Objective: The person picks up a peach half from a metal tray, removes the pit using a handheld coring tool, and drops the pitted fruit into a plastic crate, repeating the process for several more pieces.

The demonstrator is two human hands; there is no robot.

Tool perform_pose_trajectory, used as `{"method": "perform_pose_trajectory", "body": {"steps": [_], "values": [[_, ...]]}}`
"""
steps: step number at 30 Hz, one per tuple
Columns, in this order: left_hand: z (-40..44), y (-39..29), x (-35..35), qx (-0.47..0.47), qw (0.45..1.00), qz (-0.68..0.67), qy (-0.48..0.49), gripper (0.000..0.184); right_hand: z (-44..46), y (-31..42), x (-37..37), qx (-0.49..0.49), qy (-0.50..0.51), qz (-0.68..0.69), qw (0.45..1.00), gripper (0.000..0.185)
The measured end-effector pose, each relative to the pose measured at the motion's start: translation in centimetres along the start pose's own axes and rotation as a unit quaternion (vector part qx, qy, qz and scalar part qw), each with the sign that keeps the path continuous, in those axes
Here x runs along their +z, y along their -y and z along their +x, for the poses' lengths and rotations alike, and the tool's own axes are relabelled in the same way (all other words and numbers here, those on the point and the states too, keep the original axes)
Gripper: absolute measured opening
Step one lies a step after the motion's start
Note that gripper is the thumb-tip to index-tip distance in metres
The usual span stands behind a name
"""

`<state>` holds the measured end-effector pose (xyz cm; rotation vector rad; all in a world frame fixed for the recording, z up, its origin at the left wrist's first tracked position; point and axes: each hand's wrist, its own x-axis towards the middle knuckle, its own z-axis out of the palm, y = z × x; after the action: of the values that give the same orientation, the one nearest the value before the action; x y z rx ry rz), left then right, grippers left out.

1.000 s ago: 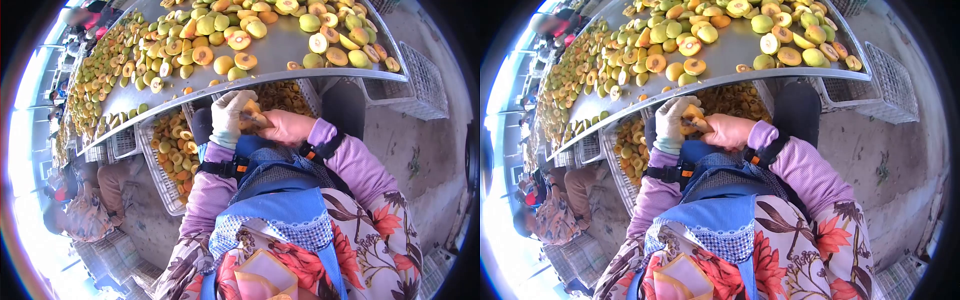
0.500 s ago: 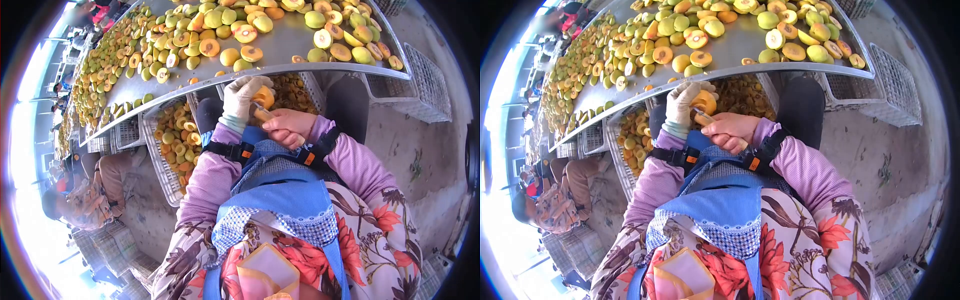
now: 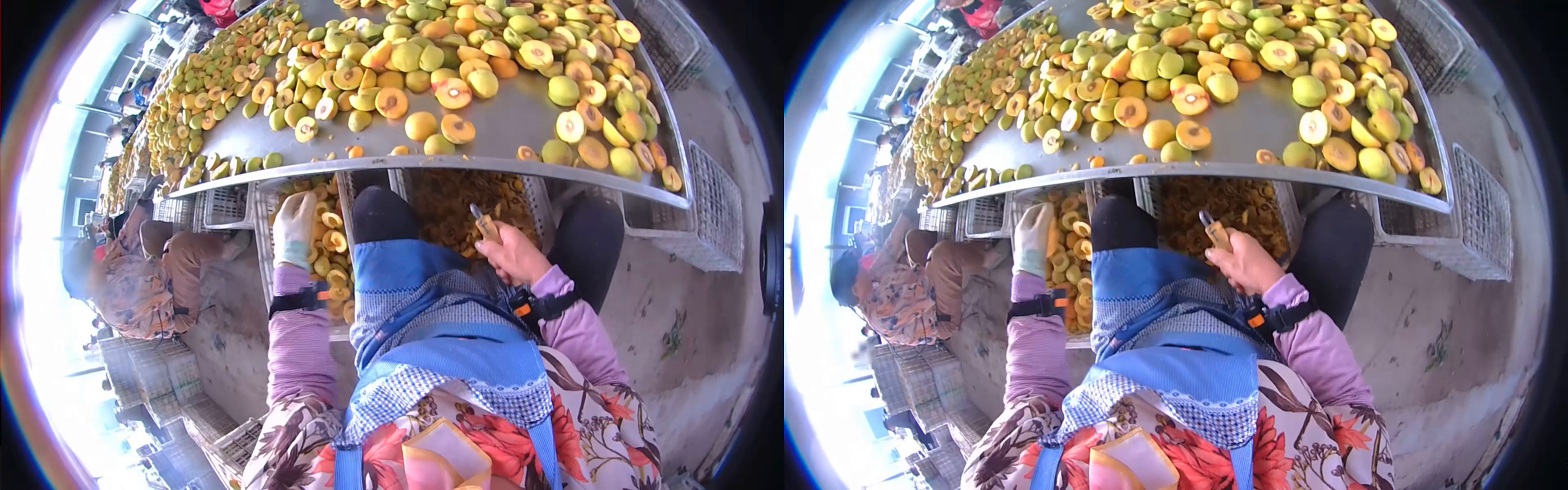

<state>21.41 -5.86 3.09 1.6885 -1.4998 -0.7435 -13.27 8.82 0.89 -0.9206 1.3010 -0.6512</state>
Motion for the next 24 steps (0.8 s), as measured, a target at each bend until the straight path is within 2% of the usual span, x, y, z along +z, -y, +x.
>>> {"method": "perform_pose_trajectory", "body": {"steps": [3,4,6,8,9,10,12,15,18,19,22,23,24], "values": [[2.7,0.0,0.2,0.1,0.976,0.194,-0.02,0.034,1.2,0.0,0.5,-0.011,0.015,0.03,0.999,0.025],[3.1,-3.5,1.8,0.052,0.984,0.167,0.046,0.034,1.7,-0.3,0.8,-0.02,0.019,0.031,0.999,0.025],[7.3,-3.8,6.9,0.205,0.968,0.114,0.094,0.036,2.1,0.3,1.2,-0.01,0.025,0.015,1.0,0.023],[9.4,-8.1,11.6,0.285,0.93,0.198,0.118,0.046,2.2,0.2,1.3,-0.024,0.042,0.029,0.998,0.022],[10.5,-9.3,14.0,0.298,0.919,0.238,0.104,0.052,2.1,0.2,1.2,-0.02,0.055,0.05,0.997,0.02],[12.0,-9.7,16.0,0.246,0.899,0.338,0.133,0.049,2.2,0.2,1.0,-0.022,0.051,0.071,0.996,0.019],[13.2,-11.0,18.6,0.205,0.791,0.548,0.178,0.043,2.3,0.2,0.8,-0.029,0.044,0.111,0.992,0.019],[12.7,-12.4,18.9,0.149,0.829,0.51,0.174,0.036,2.4,0.4,0.6,-0.052,0.015,0.175,0.983,0.018],[11.8,-11.7,18.6,0.2,0.794,0.534,0.212,0.057,2.3,1.1,0.9,-0.069,0.008,0.221,0.973,0.018],[12.7,-9.1,19.0,0.21,0.856,0.425,0.208,0.054,2.1,1.3,1.1,-0.068,0.004,0.228,0.971,0.018],[12.1,-8.3,17.0,0.249,0.919,0.26,0.16,0.044,1.5,1.8,1.4,-0.07,-0.012,0.246,0.967,0.019],[11.0,-8.7,15.7,0.254,0.937,0.168,0.169,0.037,1.4,1.8,1.3,-0.069,-0.019,0.251,0.965,0.019],[9.7,-9.4,14.6,0.165,0.966,0.054,0.19,0.036,1.3,1.8,1.3,-0.069,-0.027,0.256,0.964,0.019]]}}
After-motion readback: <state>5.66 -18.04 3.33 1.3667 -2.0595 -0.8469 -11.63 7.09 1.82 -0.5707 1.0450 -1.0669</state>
